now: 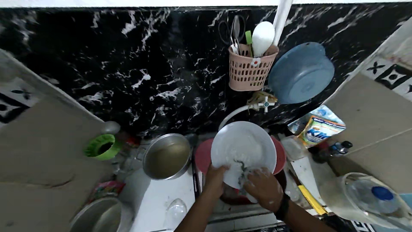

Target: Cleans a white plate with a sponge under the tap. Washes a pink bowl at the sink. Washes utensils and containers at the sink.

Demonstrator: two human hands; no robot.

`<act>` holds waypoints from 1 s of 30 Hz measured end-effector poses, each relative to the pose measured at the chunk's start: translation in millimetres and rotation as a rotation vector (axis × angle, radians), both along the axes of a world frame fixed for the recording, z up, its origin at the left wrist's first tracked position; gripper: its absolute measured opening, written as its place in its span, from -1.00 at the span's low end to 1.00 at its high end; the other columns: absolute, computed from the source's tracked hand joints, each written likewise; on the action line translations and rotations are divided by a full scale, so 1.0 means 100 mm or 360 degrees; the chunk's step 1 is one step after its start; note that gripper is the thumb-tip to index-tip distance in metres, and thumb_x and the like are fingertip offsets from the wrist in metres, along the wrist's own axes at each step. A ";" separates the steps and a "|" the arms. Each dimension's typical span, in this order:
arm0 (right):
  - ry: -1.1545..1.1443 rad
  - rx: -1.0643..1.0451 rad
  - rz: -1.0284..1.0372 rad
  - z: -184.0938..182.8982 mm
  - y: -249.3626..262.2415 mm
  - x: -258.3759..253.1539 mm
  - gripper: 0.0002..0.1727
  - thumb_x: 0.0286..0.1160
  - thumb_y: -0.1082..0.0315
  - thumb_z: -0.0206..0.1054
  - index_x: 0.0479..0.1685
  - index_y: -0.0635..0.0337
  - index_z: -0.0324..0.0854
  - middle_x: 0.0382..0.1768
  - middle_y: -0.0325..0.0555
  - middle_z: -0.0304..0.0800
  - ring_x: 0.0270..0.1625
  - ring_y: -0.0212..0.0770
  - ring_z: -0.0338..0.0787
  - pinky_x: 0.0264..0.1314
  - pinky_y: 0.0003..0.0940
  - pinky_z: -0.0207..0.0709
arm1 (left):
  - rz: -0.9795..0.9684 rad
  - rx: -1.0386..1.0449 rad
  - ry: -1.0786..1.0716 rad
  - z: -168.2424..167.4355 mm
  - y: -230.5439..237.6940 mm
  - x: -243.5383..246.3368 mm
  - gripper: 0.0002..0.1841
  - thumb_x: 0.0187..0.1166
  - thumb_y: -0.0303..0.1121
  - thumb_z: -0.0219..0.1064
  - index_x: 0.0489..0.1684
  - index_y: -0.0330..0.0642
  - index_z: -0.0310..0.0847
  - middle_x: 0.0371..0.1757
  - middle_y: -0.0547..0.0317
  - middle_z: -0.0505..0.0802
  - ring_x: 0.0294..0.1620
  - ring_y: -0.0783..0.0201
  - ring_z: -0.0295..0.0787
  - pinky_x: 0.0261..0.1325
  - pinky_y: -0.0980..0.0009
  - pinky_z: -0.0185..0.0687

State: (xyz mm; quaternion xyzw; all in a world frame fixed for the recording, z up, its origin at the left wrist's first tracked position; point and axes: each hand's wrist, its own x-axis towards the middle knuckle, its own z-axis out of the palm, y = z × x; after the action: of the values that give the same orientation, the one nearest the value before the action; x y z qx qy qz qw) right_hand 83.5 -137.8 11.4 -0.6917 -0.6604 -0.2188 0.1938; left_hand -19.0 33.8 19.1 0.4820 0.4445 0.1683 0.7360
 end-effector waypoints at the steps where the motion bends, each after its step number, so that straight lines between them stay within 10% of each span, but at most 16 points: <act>1: 0.0000 -0.0003 0.0017 -0.01 0.01 -0.02 -0.85 0.44 0.28 0.34 -0.20 -0.16 0.83 -0.11 -0.04 0.93 -0.04 0.14 0.91 -0.05 0.16 0.76 | 0.0030 0.0013 0.0004 -0.02 0.00 0.00 -0.44 0.49 -0.52 0.46 0.49 -0.39 0.37 0.08 -0.17 0.81 0.00 0.10 0.85 0.05 0.14 0.82; 11: 0.0132 -0.0591 0.0164 0.23 -0.10 0.14 -0.79 0.27 0.46 0.51 -0.14 0.01 0.87 0.01 0.10 0.90 0.12 0.23 0.88 0.07 0.24 0.75 | -0.0064 0.0158 0.0022 -0.13 -0.03 -0.15 -0.37 0.49 -0.51 0.45 0.57 -0.39 0.31 0.21 -0.17 0.76 0.13 0.15 0.81 0.18 0.19 0.79; 18: 0.0567 -0.0638 -0.0013 0.40 -0.20 0.46 -0.50 0.36 -0.05 0.50 0.03 0.22 0.85 0.16 0.25 0.86 0.31 0.36 0.78 0.33 0.36 0.60 | 0.0020 0.0227 0.0118 -0.27 -0.03 -0.23 -0.31 0.32 -0.46 0.63 0.48 -0.41 0.42 0.18 -0.18 0.79 0.13 0.13 0.82 0.20 0.16 0.79; 23: 0.1123 -0.0014 -0.0326 0.54 0.07 0.47 -0.57 0.48 0.07 0.48 0.02 0.29 0.81 0.03 0.07 0.89 0.15 -0.11 0.86 0.31 -0.08 0.72 | -0.0010 0.0119 0.0111 -0.31 -0.18 -0.28 -0.34 0.49 -0.49 0.48 0.58 -0.41 0.27 0.24 -0.19 0.74 0.16 0.16 0.79 0.22 0.22 0.76; 30: 0.1044 -0.0917 -0.0551 0.32 0.02 0.27 -0.50 0.74 0.17 0.13 0.62 -0.06 0.56 0.72 0.04 0.40 0.76 0.05 0.38 0.78 0.03 0.29 | -0.0100 -0.0112 -0.0068 -0.21 -0.19 -0.44 -0.48 0.71 -0.54 0.10 0.68 -0.35 0.18 0.32 -0.16 0.67 0.18 0.21 0.73 0.21 0.25 0.72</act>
State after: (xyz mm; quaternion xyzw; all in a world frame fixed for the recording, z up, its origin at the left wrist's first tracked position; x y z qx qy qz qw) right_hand 110.4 -135.8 43.8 -0.8499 -0.4730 0.1745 0.1530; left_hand -63.2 14.4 -1.8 0.4660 0.4189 0.1396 0.7667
